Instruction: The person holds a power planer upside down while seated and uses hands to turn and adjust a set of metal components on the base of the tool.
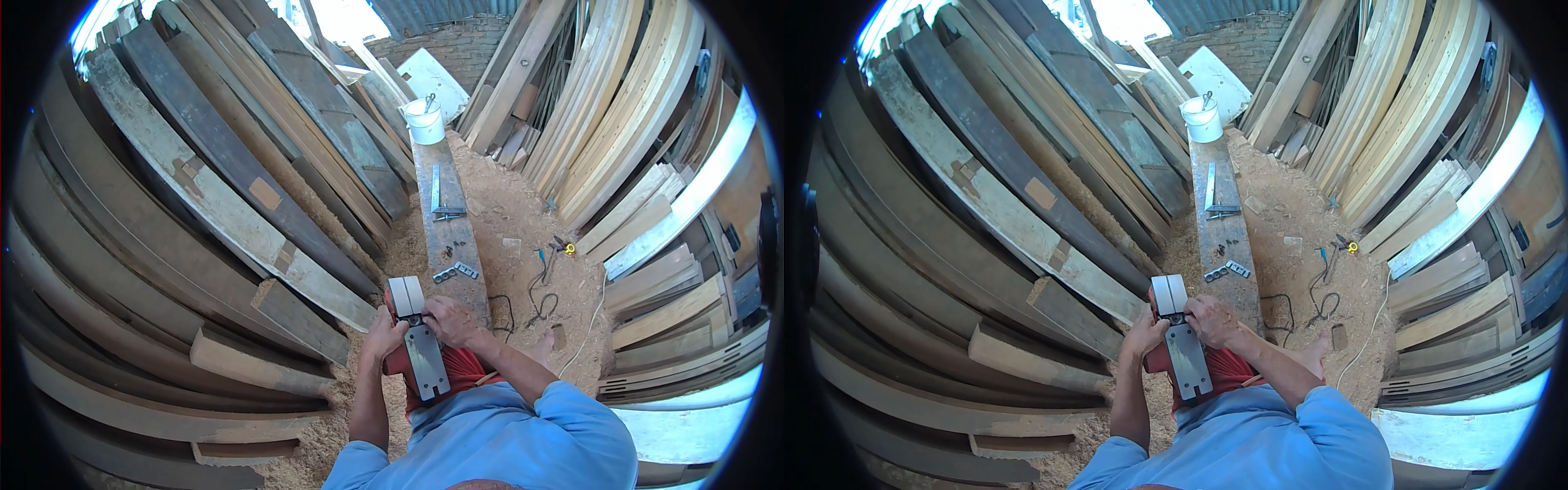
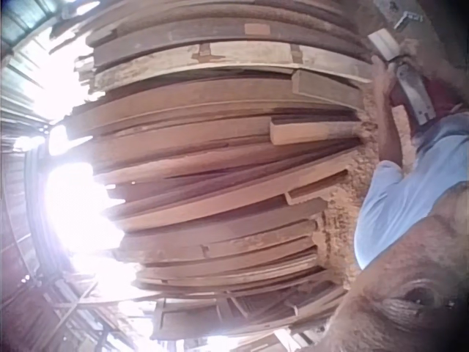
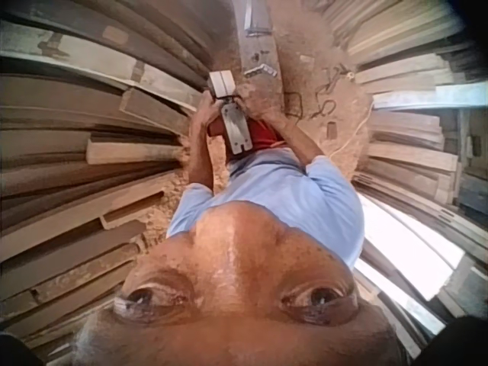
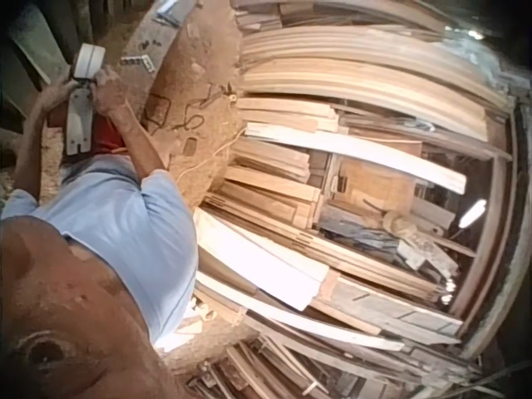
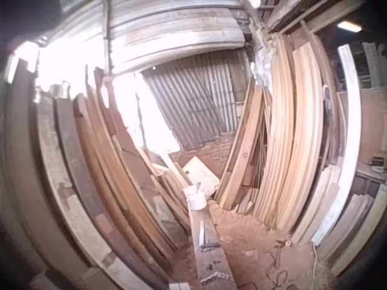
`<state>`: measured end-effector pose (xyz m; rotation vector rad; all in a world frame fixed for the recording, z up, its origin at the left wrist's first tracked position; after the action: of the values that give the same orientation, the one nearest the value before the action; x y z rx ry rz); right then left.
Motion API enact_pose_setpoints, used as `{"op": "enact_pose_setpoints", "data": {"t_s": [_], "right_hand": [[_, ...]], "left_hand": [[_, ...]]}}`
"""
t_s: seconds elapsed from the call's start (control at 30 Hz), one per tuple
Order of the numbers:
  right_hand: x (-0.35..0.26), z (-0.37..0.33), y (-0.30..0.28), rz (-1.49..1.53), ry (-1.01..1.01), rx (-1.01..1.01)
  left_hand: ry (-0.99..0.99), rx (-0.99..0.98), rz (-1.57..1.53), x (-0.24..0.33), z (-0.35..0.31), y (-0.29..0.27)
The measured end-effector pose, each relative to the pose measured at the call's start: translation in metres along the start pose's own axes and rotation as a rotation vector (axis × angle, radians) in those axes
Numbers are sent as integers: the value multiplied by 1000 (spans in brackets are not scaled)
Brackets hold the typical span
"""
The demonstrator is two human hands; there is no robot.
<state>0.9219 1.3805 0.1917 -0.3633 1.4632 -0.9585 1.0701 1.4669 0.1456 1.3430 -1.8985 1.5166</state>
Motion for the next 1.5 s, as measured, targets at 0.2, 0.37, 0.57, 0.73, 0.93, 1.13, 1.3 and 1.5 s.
{"op": "enact_pose_setpoints", "data": {"t_s": [0.2, 0.37, 0.57, 0.73, 0.93, 1.13, 1.3, 1.5], "right_hand": [[10, 1, 9, -47, 131, -36], [-10, -1, -4, -44, 23, -23], [-12, -6, -6, -14, 20, 5], [-4, -1, -1, -33, 34, -2], [-11, -3, -5, -21, 25, -2], [4, -1, 1, -20, 78, -6], [1, 1, 6, -39, 67, -40], [-13, 0, -4, -13, -10, 10]], "left_hand": [[-5, 6, 19, -9, 2, 0], [62, 38, -24, -3, -1, -1], [25, 34, -8, -6, -2, 0], [47, 31, -12, -9, 3, 1], [78, 29, -17, -7, 2, -1], [54, 20, 4, -5, 3, 3], [68, 11, -22, -27, 9, 5], [20, 28, 10, -6, 0, -1]]}}
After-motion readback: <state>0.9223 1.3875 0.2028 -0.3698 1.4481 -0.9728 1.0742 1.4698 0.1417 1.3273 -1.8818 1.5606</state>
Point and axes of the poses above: each hand's wrist, its own z-axis towards the middle knuckle, its own y-axis out of the palm, x = y × z, the point moved 10 cm from there along z, towards the middle knuckle, and after that the axes turned 15 degrees about -x, right-handed, at the moved point
